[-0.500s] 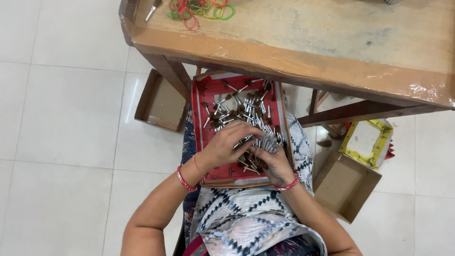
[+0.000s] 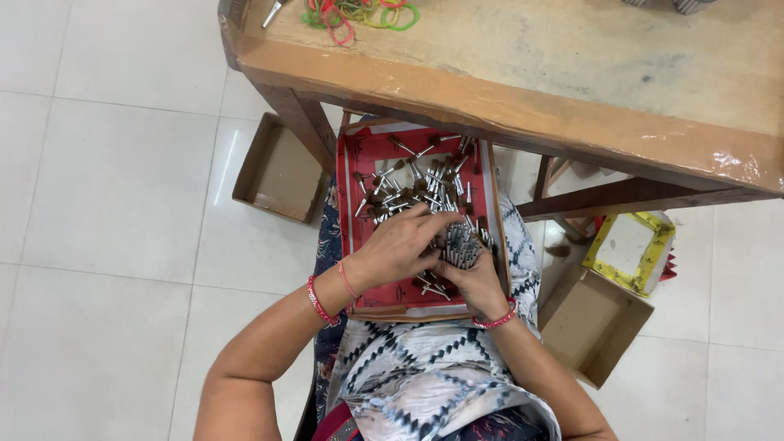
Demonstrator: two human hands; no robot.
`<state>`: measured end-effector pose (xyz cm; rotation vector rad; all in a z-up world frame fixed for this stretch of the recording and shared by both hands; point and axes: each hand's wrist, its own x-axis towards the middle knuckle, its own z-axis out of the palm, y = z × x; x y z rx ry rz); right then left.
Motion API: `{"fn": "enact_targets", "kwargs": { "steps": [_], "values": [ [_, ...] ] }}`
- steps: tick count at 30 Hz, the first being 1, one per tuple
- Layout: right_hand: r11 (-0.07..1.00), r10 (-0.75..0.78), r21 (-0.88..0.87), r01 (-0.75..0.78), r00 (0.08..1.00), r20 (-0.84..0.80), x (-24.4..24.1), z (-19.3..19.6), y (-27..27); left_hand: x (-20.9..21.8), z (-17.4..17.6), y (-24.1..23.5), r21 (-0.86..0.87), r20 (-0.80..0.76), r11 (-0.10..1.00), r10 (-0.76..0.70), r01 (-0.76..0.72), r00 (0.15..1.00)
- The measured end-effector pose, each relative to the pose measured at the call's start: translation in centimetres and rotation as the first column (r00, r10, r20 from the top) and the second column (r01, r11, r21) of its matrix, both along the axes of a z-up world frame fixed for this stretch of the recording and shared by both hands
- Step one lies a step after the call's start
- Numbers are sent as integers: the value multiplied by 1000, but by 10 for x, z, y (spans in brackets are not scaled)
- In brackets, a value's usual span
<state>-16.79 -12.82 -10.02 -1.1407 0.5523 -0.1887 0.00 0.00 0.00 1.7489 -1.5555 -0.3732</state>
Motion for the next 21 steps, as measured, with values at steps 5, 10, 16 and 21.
{"fn": "enact_targets", "kwargs": {
  "steps": [5, 10, 16, 21],
  "values": [
    [970, -24, 242, 18, 1000, 18, -3, 10, -3, -10, 3, 9, -210, 2, 945, 258, -252, 966],
    [848, -97, 520, 99, 995, -30, -6, -5, -7, -40, -11, 30, -281, 208, 943, 239, -176, 949],
    [884, -12, 464, 63, 994, -112, -1, 21, 8, -25, 26, 16, -288, 76, 956, 74, -50, 994],
    [892, 98, 451, -8, 979, -177, -11, -18, 8, -18, -28, 8, 90, -67, 967, -234, 239, 970]
  ]
}}
